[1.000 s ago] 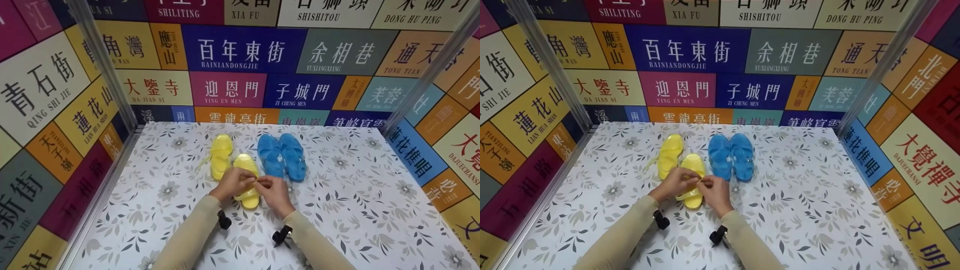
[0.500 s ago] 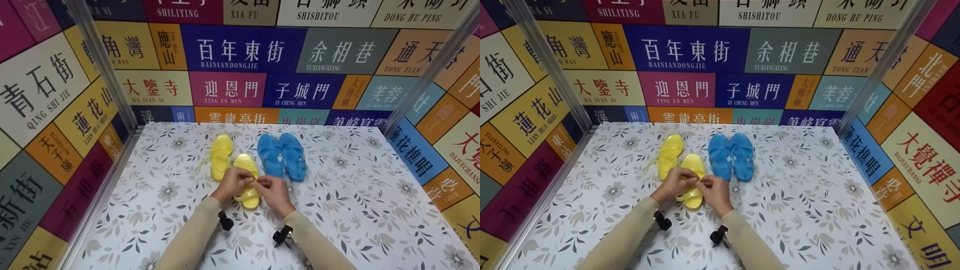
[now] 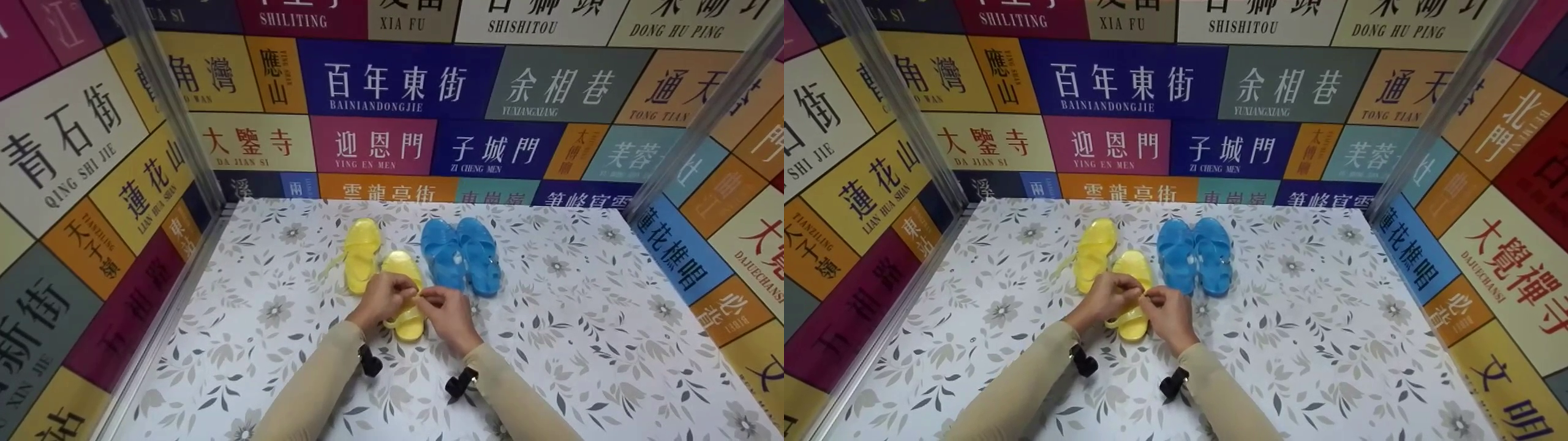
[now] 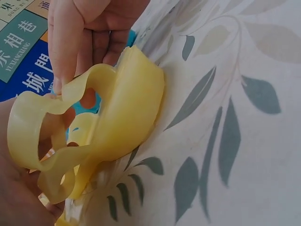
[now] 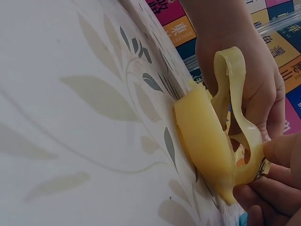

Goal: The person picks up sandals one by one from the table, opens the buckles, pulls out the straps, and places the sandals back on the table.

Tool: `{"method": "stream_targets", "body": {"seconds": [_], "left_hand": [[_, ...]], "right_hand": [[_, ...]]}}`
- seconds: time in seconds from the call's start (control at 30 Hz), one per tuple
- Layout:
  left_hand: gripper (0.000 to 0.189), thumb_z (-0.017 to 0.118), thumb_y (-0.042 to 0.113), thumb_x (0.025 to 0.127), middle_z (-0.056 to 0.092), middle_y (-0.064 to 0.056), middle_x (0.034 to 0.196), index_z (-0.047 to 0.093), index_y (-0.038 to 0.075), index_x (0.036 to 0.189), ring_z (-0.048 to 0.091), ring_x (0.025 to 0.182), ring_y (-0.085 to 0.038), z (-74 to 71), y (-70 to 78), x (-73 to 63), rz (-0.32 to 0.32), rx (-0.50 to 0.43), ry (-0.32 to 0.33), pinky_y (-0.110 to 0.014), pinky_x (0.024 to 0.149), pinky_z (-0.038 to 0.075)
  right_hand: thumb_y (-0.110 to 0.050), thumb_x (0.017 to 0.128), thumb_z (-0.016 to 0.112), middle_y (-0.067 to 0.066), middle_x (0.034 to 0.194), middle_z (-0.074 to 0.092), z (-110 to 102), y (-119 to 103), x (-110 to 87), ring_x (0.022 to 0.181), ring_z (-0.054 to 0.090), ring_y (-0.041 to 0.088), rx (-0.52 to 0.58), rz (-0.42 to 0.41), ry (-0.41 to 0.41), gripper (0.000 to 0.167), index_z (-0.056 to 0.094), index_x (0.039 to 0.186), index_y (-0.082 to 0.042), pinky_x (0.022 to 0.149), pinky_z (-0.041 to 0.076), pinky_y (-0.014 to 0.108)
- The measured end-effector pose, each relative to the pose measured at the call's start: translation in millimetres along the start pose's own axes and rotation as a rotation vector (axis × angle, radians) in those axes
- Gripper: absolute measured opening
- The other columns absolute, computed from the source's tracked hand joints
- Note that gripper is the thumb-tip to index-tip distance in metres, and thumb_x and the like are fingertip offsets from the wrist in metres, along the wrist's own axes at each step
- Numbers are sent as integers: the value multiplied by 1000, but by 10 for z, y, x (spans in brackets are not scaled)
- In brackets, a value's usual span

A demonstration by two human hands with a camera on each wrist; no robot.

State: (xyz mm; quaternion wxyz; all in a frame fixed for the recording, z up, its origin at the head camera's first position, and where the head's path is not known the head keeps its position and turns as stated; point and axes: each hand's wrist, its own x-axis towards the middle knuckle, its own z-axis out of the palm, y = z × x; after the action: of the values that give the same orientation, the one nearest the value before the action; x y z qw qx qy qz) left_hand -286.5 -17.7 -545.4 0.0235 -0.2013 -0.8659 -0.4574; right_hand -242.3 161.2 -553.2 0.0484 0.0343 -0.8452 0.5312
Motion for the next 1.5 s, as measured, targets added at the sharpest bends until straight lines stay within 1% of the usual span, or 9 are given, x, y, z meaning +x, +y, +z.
{"method": "stream_targets", "body": {"seconds": [0.13, 0.2, 0.3, 0.5, 0.63, 0.77, 0.97, 1.17, 1.5], "left_hand": [[9, 77, 24, 97, 79, 12, 95, 85, 22, 98, 71, 95, -14, -29, 44, 3, -6, 169, -51, -41, 99, 49], [9, 78, 28, 97, 80, 13, 97, 85, 24, 100, 71, 98, -14, -33, 54, 2, -4, 211, -67, -45, 102, 46], [8, 78, 24, 96, 79, 13, 95, 85, 23, 99, 71, 94, -13, -27, 50, -3, -26, 169, -77, -40, 98, 50], [9, 79, 13, 94, 77, 11, 85, 85, 19, 91, 66, 79, -9, -9, 21, 2, -74, 10, -33, -28, 74, 56], [11, 78, 10, 94, 77, 8, 84, 84, 17, 88, 65, 75, -8, 28, 9, -16, -77, -36, 12, -27, 68, 55], [11, 76, 11, 96, 79, 6, 86, 84, 15, 90, 66, 76, -8, 73, 6, -34, -80, -51, 46, -27, 69, 56], [10, 76, 12, 96, 78, 7, 85, 83, 15, 89, 66, 79, -8, 132, 33, -34, -70, -12, 98, -29, 75, 55], [9, 76, 13, 96, 78, 5, 85, 84, 14, 90, 70, 79, -12, 170, 58, -21, -41, 52, 152, -33, 74, 55], [13, 72, 12, 98, 74, 3, 86, 75, 14, 86, 68, 78, -14, 208, 78, -27, -71, 72, 168, -35, 74, 54]], "right_hand": [[-19, 96, 78, 7, 103, 80, -11, 6, 1, 96, 76, 21, -13, 4, -14, 19, 80, 111, -7, 83, 62, 36], [-19, 96, 78, 7, 103, 80, -11, 13, -4, 96, 76, 21, -17, 4, -15, 19, 80, 111, -7, 83, 62, 36], [-19, 96, 78, 7, 102, 80, -2, 10, -5, 96, 76, 21, -14, -1, -19, 18, 80, 110, -8, 83, 62, 36], [-20, 96, 78, 6, 103, 80, 8, -9, 2, 96, 76, 20, 5, -3, -17, 19, 79, 111, -8, 82, 62, 34], [-19, 96, 78, 6, 101, 80, 18, -9, -8, 95, 76, 21, 0, -6, -4, 18, 80, 110, -8, 80, 62, 34], [-23, 95, 80, 4, 99, 80, 27, 2, -19, 93, 76, 18, -19, -4, 18, 18, 80, 107, -10, 79, 62, 34], [-22, 95, 80, 5, 96, 80, 28, 22, -17, 90, 77, 17, 8, -37, 42, 18, 80, 105, -8, 75, 61, 30], [-24, 94, 81, 6, 94, 81, 20, 26, 3, 89, 77, 17, 24, -53, 57, 19, 80, 104, -7, 71, 59, 25], [-24, 94, 81, 5, 95, 81, 13, 34, 7, 91, 77, 18, 19, 2, 37, 19, 79, 104, -8, 77, 62, 30]]}}
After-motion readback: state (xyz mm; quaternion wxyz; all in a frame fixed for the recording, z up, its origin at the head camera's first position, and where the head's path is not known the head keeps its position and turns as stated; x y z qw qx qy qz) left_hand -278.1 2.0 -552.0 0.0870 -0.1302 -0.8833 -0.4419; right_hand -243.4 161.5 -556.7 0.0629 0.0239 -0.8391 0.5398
